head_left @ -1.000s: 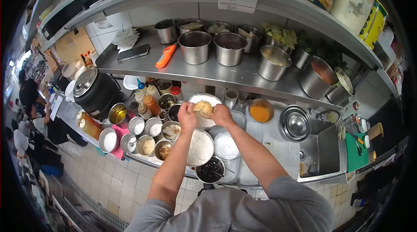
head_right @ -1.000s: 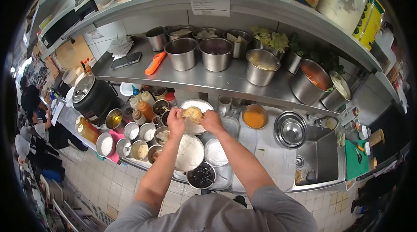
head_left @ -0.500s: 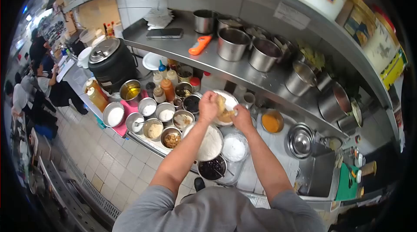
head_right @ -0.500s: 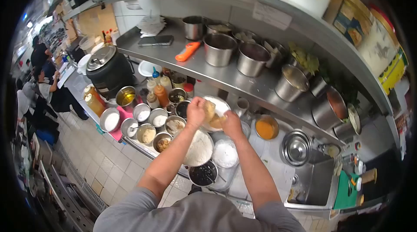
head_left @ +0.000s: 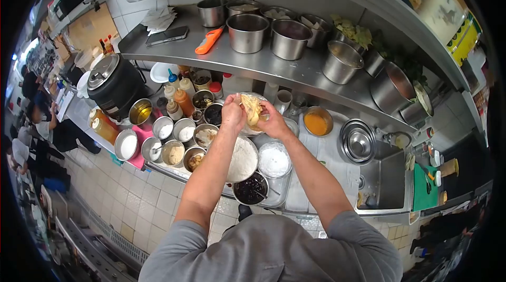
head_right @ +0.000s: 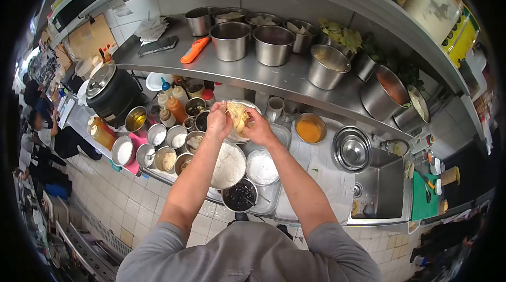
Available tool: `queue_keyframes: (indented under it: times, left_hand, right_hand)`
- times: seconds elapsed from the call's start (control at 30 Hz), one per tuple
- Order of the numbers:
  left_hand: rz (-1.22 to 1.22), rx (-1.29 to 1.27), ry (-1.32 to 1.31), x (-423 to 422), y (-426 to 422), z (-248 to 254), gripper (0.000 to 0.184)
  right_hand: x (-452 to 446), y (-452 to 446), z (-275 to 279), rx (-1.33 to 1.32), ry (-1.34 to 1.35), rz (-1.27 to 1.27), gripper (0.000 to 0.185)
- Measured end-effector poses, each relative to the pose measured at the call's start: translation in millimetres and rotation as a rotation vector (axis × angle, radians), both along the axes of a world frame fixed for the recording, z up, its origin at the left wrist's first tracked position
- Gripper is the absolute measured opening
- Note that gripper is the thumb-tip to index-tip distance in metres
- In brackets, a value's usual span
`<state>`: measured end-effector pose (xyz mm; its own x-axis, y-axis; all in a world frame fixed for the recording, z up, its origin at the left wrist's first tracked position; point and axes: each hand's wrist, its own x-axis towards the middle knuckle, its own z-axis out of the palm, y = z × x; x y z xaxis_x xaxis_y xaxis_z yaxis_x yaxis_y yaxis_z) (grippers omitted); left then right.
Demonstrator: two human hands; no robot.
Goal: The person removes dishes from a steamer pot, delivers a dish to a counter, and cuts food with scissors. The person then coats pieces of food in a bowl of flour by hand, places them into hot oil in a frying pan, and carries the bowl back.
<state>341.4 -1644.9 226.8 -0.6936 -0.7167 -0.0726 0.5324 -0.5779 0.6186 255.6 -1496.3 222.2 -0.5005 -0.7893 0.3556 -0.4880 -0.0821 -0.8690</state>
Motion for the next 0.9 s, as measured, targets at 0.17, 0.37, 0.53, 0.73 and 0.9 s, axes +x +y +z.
queue_keyframes:
  times: [0.17,0.37,0.53,0.73,0.9]
  left_hand:
    - [-0.030,0.016,0.061,-10,-2,0,0.014]
    - [0.056,-0.011,0.077,-16,-25,16,0.017]
    - [0.057,0.055,0.125,4,-49,19,0.019]
    - [-0.084,0.302,0.232,8,-9,-1,0.041]
    - [-0.204,-0.089,-0.286,52,101,-17,0.024]
  right_hand:
    - [7,-2,-3,0.125,0.102,-0.122,0.055]
    - [12,-6,3,0.403,0.329,-0.333,0.046]
    - [-3,-4,-6,0.248,0.305,-0.325,0.053]
    - [27,11,44,0.159,-0.175,-0.063,0.075]
    - [-7,129,-38,-0.019,-0.422,-0.184,0.027]
